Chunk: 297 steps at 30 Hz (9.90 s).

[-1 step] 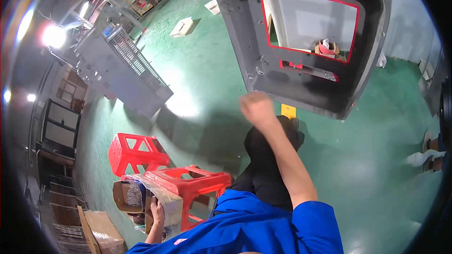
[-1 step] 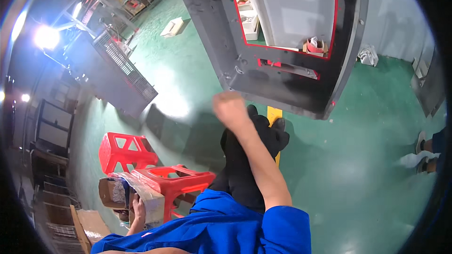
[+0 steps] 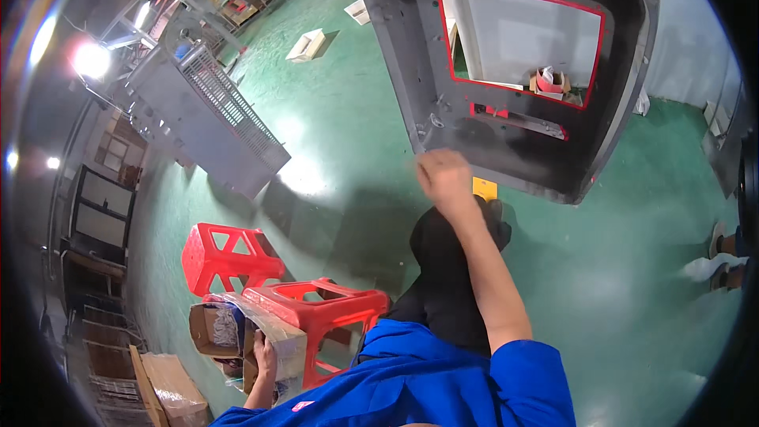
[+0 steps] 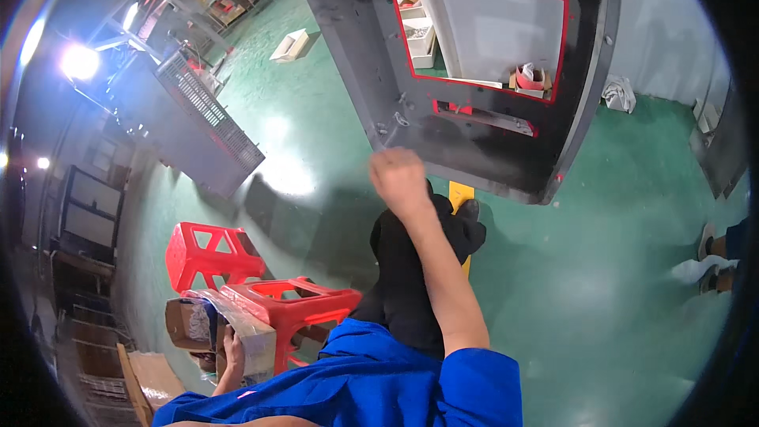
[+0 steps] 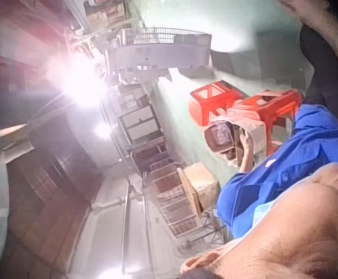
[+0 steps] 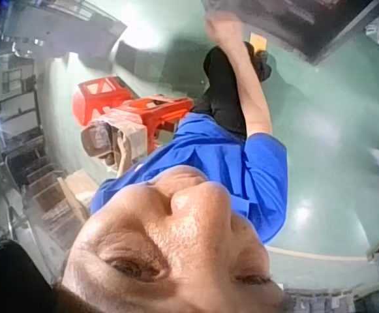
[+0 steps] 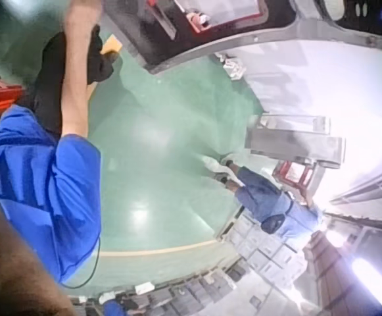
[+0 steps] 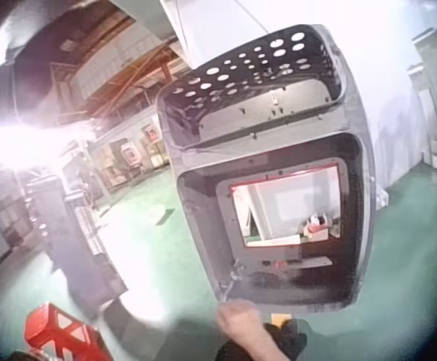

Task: Assembling components and checking fitment on a grey metal enclosure.

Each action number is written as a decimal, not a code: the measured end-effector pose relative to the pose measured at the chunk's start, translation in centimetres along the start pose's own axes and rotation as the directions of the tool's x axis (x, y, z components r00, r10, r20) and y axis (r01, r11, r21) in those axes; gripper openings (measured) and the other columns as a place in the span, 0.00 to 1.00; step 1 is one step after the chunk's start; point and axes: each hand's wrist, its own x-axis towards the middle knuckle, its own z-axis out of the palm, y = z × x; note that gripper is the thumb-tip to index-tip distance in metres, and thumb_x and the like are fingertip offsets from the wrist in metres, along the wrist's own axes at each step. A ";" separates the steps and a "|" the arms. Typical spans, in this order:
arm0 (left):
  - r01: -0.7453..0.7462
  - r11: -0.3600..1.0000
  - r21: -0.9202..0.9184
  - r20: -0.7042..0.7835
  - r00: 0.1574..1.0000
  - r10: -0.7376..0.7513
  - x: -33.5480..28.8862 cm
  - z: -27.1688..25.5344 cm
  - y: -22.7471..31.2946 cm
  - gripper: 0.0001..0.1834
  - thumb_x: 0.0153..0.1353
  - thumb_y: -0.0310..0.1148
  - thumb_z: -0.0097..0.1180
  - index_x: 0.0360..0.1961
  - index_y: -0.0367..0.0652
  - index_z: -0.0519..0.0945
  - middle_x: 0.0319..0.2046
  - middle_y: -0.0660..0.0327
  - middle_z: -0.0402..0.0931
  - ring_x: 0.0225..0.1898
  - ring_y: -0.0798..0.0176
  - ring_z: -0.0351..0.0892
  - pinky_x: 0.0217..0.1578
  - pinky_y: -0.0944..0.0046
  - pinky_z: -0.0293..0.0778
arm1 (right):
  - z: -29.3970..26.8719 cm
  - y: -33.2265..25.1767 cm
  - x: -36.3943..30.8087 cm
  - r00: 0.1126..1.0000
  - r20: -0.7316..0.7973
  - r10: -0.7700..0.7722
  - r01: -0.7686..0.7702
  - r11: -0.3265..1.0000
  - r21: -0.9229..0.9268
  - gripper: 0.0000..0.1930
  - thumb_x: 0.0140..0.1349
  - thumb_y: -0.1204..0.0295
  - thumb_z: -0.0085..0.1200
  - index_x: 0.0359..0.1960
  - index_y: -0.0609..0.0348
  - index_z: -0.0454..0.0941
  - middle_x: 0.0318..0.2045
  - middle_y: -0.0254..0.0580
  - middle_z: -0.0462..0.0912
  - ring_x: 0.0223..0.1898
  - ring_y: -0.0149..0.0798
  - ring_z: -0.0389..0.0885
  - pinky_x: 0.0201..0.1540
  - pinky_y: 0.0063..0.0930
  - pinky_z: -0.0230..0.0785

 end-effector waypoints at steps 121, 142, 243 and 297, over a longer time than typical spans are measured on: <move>0.982 0.127 -0.139 0.882 0.064 0.468 -3.2 41.0 41.6 0.11 0.68 0.33 0.44 0.43 0.36 0.72 0.31 0.60 0.71 0.23 0.69 0.65 0.18 0.73 0.58 | -46.2 10.7 5.1 0.692 -0.564 0.450 -0.505 0.860 0.067 0.04 0.55 0.78 0.58 0.32 0.67 0.79 0.22 0.39 0.80 0.22 0.29 0.77 0.26 0.20 0.70; 0.865 0.315 -0.389 0.874 0.239 0.424 -6.1 43.5 45.4 0.11 0.64 0.29 0.45 0.44 0.34 0.72 0.32 0.57 0.72 0.27 0.65 0.69 0.20 0.70 0.62 | -52.6 19.1 10.8 0.617 -0.762 0.197 -0.556 0.794 -0.245 0.05 0.52 0.76 0.61 0.30 0.62 0.84 0.22 0.37 0.85 0.23 0.27 0.83 0.23 0.17 0.71; 0.845 0.244 -0.477 0.863 0.397 0.312 -4.0 48.8 51.3 0.18 0.68 0.48 0.41 0.38 0.45 0.76 0.30 0.67 0.73 0.27 0.72 0.71 0.27 0.70 0.66 | -22.3 11.8 -1.1 0.865 0.347 0.363 -0.264 0.916 -0.300 0.07 0.42 0.75 0.61 0.26 0.58 0.80 0.32 0.39 0.79 0.39 0.43 0.76 0.42 0.38 0.66; 0.837 0.323 -0.442 0.897 0.408 0.171 -4.2 53.6 56.0 0.16 0.67 0.46 0.42 0.30 0.48 0.74 0.21 0.69 0.70 0.18 0.74 0.64 0.16 0.71 0.57 | -24.5 17.9 -0.7 0.708 0.195 0.679 -0.705 0.698 0.127 0.05 0.51 0.78 0.62 0.28 0.65 0.79 0.18 0.37 0.79 0.19 0.23 0.73 0.21 0.20 0.66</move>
